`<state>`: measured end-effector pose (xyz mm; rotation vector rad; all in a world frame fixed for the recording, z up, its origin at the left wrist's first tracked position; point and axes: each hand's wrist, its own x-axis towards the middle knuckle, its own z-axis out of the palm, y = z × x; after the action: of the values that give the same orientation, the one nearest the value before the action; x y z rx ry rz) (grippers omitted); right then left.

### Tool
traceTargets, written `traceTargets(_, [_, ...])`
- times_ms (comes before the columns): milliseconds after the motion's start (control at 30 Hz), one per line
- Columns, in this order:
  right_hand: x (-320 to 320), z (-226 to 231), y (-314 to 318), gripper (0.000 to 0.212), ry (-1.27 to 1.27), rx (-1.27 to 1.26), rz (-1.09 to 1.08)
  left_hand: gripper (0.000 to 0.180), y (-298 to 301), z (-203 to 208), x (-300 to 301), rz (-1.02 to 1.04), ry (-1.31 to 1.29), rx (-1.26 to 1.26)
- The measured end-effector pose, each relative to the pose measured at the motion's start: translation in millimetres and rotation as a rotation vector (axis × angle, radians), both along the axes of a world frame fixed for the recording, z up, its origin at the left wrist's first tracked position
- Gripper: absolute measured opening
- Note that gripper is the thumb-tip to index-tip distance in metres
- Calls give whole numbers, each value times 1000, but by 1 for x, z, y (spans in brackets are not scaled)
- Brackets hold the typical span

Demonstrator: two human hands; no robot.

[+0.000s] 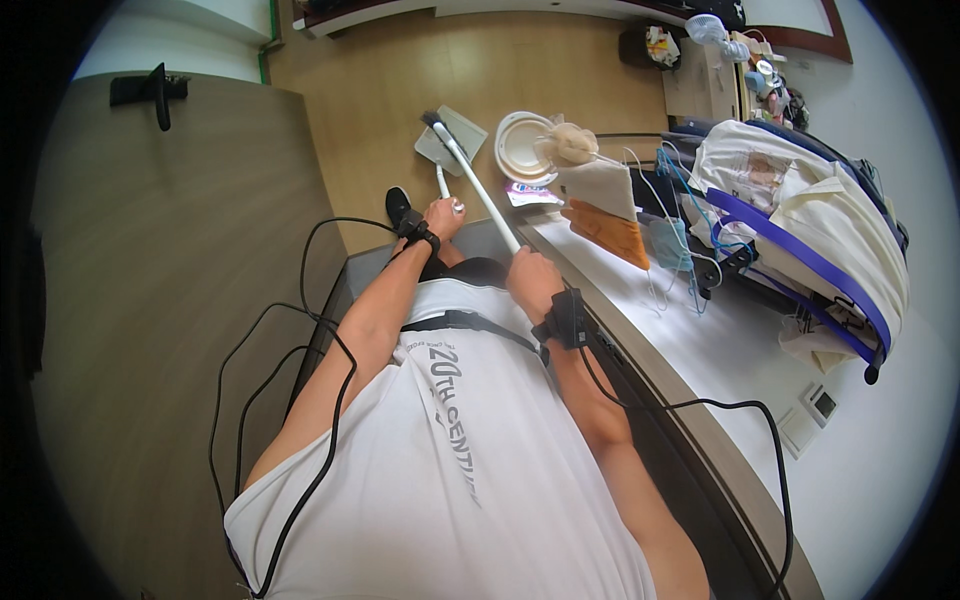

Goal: The person sweeps a bedroom floor with a broom and dustpan, gathering debris into the dustpan and emptying it into a nearby trash bin. The person then continues sweeping the remaining floor area.

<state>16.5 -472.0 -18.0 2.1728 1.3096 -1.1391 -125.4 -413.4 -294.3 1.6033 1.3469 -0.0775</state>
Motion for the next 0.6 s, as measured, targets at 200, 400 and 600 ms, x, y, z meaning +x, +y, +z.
traceTargets(200, [-2, -7, -5, 21, -16, 60, 8, 24, -6, 0, -4, 60, -53, 8])
traceTargets(400, [-1, -34, 12, 22, -57, 132, 105, 24, 1, 3, 1, 93, -74, -7])
traceTargets(600, [-18, -58, 26, 19, -137, 152, 230, 25, 3, 6, 4, 96, -85, 7])
